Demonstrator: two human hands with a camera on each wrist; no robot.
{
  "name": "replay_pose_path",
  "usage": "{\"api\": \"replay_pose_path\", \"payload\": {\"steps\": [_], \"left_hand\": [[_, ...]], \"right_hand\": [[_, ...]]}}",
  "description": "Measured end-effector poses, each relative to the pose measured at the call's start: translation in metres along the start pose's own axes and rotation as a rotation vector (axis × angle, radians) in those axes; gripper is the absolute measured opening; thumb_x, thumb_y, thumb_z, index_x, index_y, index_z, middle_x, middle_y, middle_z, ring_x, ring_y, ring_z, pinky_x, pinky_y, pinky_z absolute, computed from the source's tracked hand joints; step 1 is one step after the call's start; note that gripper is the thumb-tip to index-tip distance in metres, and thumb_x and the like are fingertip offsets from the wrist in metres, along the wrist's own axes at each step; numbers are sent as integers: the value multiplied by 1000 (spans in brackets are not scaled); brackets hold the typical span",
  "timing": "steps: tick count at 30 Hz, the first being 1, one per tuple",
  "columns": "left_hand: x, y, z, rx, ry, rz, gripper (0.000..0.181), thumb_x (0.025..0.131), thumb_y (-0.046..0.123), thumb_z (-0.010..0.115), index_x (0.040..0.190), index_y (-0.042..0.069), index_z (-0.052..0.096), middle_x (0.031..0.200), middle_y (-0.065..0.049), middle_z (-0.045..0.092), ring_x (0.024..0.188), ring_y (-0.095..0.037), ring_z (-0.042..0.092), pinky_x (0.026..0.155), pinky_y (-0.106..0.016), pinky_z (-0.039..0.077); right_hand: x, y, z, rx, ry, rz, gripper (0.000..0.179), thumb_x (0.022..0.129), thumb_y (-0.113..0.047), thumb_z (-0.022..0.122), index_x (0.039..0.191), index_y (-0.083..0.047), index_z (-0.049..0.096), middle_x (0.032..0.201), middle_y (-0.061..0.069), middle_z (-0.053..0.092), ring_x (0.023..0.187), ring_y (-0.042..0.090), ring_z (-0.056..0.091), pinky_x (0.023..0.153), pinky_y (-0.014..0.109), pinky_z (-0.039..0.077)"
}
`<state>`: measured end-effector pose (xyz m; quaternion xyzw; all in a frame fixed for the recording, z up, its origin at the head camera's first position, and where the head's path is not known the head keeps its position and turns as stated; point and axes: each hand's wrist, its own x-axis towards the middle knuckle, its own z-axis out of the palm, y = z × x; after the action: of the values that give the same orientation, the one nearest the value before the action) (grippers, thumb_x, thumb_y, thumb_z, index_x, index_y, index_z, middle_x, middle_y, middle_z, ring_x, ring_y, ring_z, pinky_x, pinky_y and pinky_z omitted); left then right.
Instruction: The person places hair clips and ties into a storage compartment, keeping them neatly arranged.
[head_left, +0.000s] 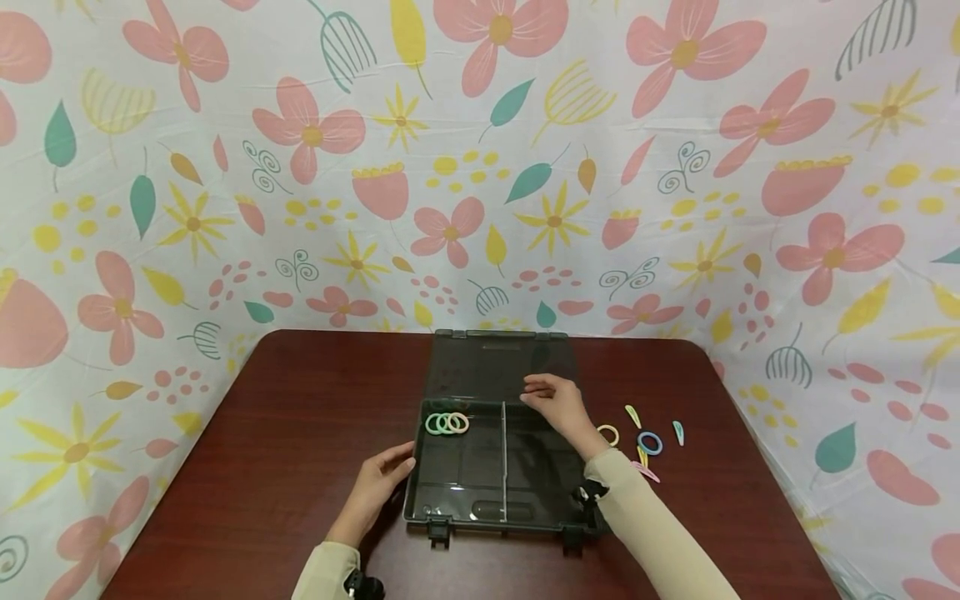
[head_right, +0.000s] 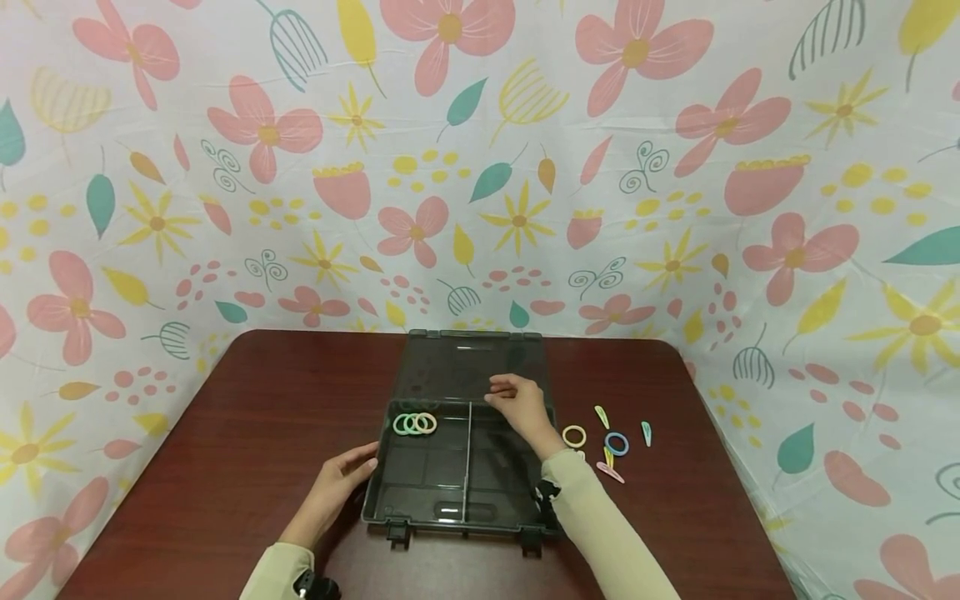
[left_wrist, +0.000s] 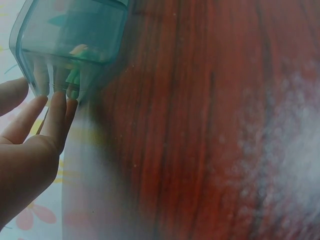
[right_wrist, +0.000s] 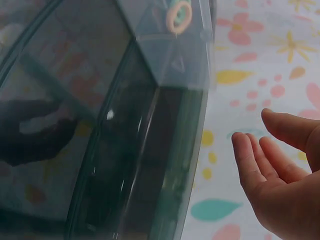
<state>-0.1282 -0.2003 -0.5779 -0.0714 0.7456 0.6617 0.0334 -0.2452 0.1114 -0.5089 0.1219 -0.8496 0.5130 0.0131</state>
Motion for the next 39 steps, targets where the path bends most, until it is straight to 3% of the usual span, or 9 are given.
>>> {"api": "replay_pose_path", "payload": {"steps": [10, 17, 24, 32, 35, 39], "left_hand": [[-1, 1, 1, 5, 1, 2, 38, 94, 14, 63, 130, 3, 59, 130, -18, 58, 120, -30, 53, 94, -36, 48], [-1, 2, 1, -14, 0, 12, 38, 95, 12, 62, 131, 0, 58, 131, -20, 57, 120, -30, 53, 94, -36, 47], [-3, 3, 1, 11, -13, -3, 41, 95, 16, 61, 133, 0, 56, 134, -20, 54, 123, -33, 50, 96, -42, 46], [-3, 3, 1, -23, -1, 29, 39, 94, 13, 63, 130, -1, 58, 130, -20, 58, 121, -32, 52, 95, -38, 47], [-2, 2, 2, -41, 6, 31, 38, 93, 10, 64, 128, -1, 59, 128, -19, 59, 120, -30, 54, 94, -33, 47], [-2, 2, 2, -36, 5, 39, 39, 93, 12, 65, 128, -2, 59, 128, -20, 59, 119, -30, 54, 92, -29, 48]], "right_hand": [[-14, 22, -40, 9, 54, 21, 33, 89, -12, 69, 121, -3, 64, 109, 17, 67, 100, 31, 63, 83, 36, 53], [-25, 39, -64, 26, 39, 75, 38, 92, -14, 67, 128, -4, 60, 117, 20, 64, 106, 32, 61, 82, 31, 53], [-35, 58, -85, 21, 59, 101, 41, 92, -15, 67, 130, -2, 58, 120, 23, 62, 100, 15, 64, 77, 20, 51], [-46, 77, -99, -9, 49, 171, 45, 94, -23, 65, 132, -2, 56, 121, 22, 62, 95, 5, 62, 83, 35, 53], [-49, 84, -100, -26, 38, 192, 45, 94, -21, 64, 132, 1, 56, 120, 21, 63, 97, 9, 63, 84, 34, 53], [-52, 93, -100, -51, 30, 210, 42, 93, -15, 66, 130, 4, 57, 119, 22, 64, 104, 26, 63, 84, 38, 53]]}}
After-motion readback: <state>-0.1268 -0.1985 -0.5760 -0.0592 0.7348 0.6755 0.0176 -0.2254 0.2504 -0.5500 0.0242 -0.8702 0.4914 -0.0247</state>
